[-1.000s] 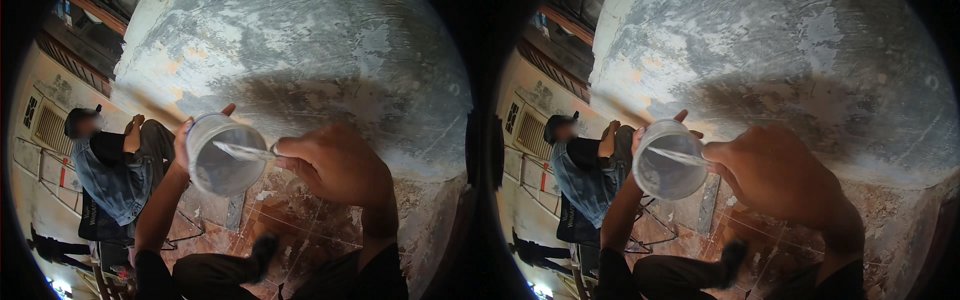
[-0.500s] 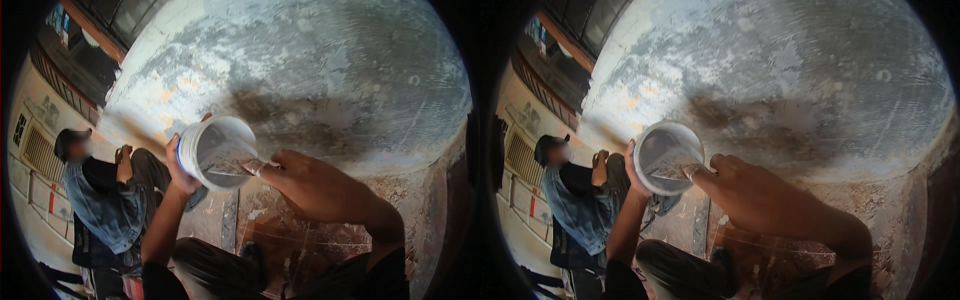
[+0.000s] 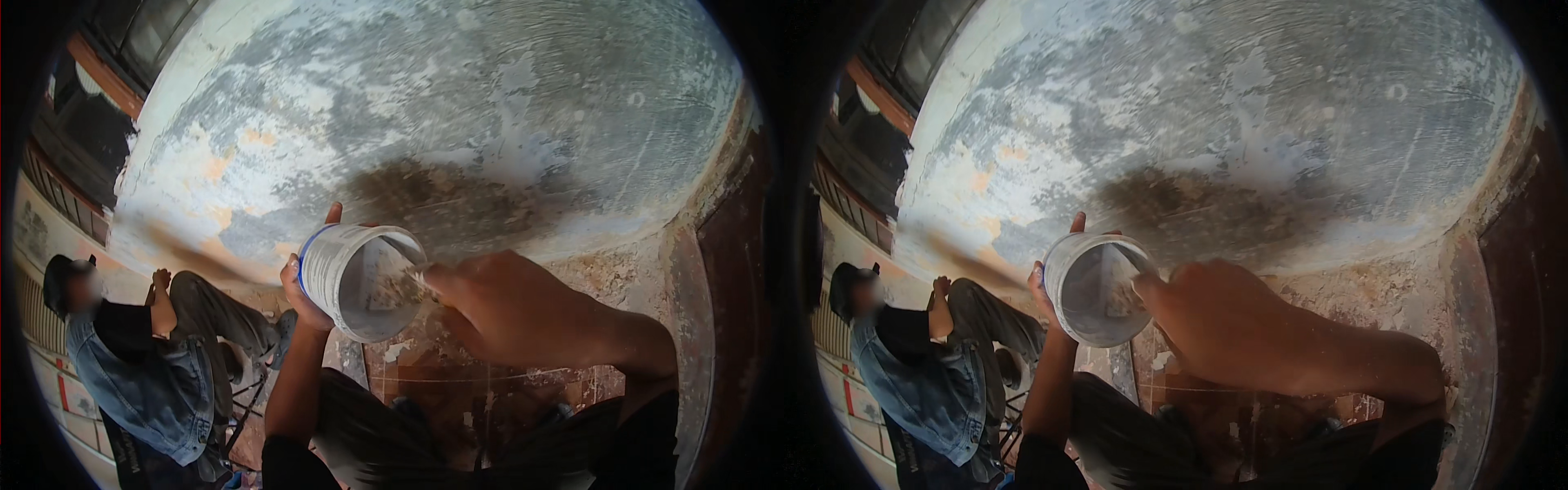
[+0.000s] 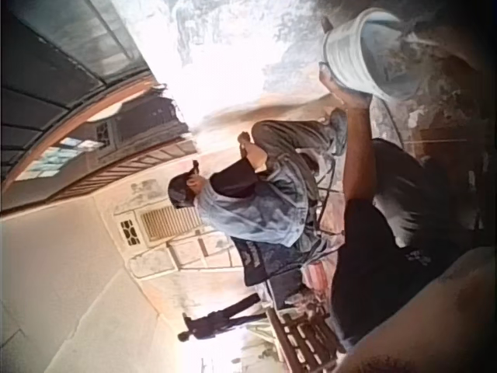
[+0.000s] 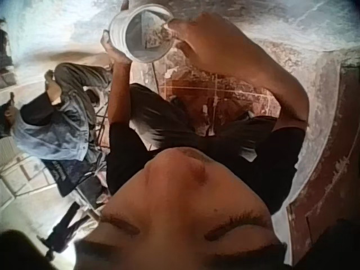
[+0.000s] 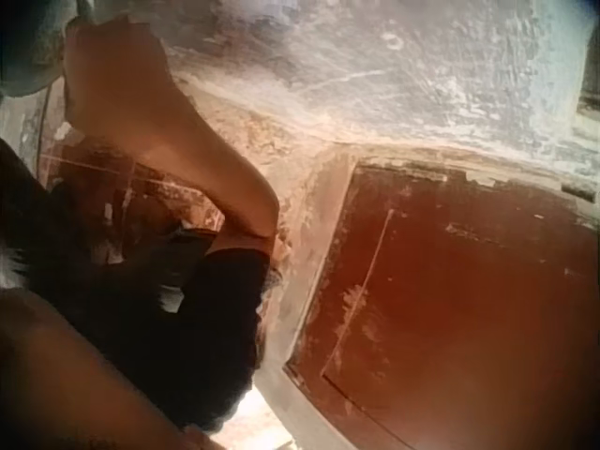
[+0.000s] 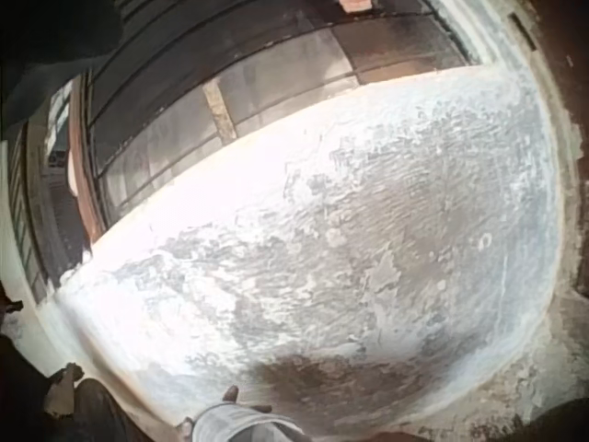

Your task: The person applies wall filler from a bucket to a damaged wall using a putty knife.

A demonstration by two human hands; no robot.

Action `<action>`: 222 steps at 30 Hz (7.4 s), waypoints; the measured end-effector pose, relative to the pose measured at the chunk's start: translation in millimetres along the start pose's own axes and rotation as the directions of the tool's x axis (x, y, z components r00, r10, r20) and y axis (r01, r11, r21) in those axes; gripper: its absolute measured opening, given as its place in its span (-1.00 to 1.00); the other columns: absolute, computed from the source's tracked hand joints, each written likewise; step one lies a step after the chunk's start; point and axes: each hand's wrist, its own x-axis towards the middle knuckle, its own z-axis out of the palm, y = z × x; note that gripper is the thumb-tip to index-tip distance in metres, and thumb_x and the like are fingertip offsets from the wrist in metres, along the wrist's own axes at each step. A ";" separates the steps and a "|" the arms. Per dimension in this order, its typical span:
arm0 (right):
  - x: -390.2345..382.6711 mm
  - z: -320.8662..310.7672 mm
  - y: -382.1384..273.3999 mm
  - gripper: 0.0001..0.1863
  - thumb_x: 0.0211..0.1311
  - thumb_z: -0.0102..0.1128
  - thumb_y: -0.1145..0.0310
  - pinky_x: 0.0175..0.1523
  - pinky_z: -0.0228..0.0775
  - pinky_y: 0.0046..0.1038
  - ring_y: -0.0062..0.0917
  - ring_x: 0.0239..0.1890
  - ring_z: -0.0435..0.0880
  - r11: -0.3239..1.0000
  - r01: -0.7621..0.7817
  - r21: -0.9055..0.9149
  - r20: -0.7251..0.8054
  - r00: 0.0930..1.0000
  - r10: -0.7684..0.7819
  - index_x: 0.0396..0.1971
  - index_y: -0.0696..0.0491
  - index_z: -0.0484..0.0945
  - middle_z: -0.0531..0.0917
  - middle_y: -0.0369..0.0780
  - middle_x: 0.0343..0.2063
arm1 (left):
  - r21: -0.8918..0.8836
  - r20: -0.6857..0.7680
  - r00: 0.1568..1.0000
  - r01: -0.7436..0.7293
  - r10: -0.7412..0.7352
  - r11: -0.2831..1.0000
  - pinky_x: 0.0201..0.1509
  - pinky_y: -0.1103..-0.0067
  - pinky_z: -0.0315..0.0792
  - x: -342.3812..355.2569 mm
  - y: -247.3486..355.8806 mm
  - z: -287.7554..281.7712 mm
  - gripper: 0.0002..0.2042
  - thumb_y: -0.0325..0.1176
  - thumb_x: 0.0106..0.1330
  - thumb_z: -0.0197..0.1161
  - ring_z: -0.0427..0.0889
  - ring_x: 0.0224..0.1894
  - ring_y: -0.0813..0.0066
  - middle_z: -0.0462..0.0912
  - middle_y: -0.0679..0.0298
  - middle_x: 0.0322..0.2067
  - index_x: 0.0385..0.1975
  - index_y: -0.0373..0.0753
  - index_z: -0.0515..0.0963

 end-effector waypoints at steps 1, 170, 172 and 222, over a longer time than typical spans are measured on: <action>5.7 0.5 -3.9 -0.77 0.02 0.19 0.46 -0.34 0.53 -0.17 -0.11 -0.50 0.67 0.995 -0.046 0.083 -0.042 0.998 0.050 -0.34 0.29 0.50 0.59 0.02 -0.64 | 0.008 0.015 1.000 -0.018 0.018 1.000 0.34 0.14 0.24 -2.8 3.5 -3.2 -0.03 0.33 0.16 -0.04 0.36 0.28 -0.08 0.32 -0.23 0.23 0.47 -0.21 -0.08; 155.7 -117.9 -88.7 -0.80 0.42 -0.10 0.36 -0.66 0.45 -0.47 -0.57 -0.67 0.54 0.920 -0.349 0.178 -0.393 0.832 0.392 -0.23 0.22 0.33 0.57 -0.15 -0.48 | -0.661 0.192 0.795 0.538 -0.576 0.523 0.16 0.06 0.38 -25.6 -18.9 43.5 -0.26 0.37 0.30 -0.27 0.48 0.12 0.05 0.48 0.04 0.12 0.23 -0.10 0.36; 167.4 -112.8 -86.5 -0.78 0.43 -0.07 0.33 -0.68 0.46 -0.47 -0.56 -0.68 0.56 0.940 -0.288 0.181 -0.454 0.824 0.340 -0.27 0.22 0.31 0.57 -0.14 -0.50 | -0.682 0.182 0.786 0.534 -0.590 0.501 0.16 0.04 0.37 -21.7 -18.1 44.6 -0.28 0.33 0.31 -0.28 0.45 0.17 0.06 0.46 0.05 0.14 0.25 -0.09 0.34; 167.7 -133.5 -88.6 -0.73 0.39 0.04 0.30 -0.69 0.37 -0.50 -0.60 -0.77 0.51 0.891 -0.442 -0.108 -0.455 0.818 0.351 -0.24 0.27 0.41 0.54 -0.21 -0.67 | -0.728 0.177 0.816 0.485 -0.550 0.485 0.04 0.09 0.39 2.9 -47.0 37.1 -0.35 0.28 0.31 -0.29 0.47 0.09 0.08 0.48 0.10 0.09 0.17 -0.03 0.40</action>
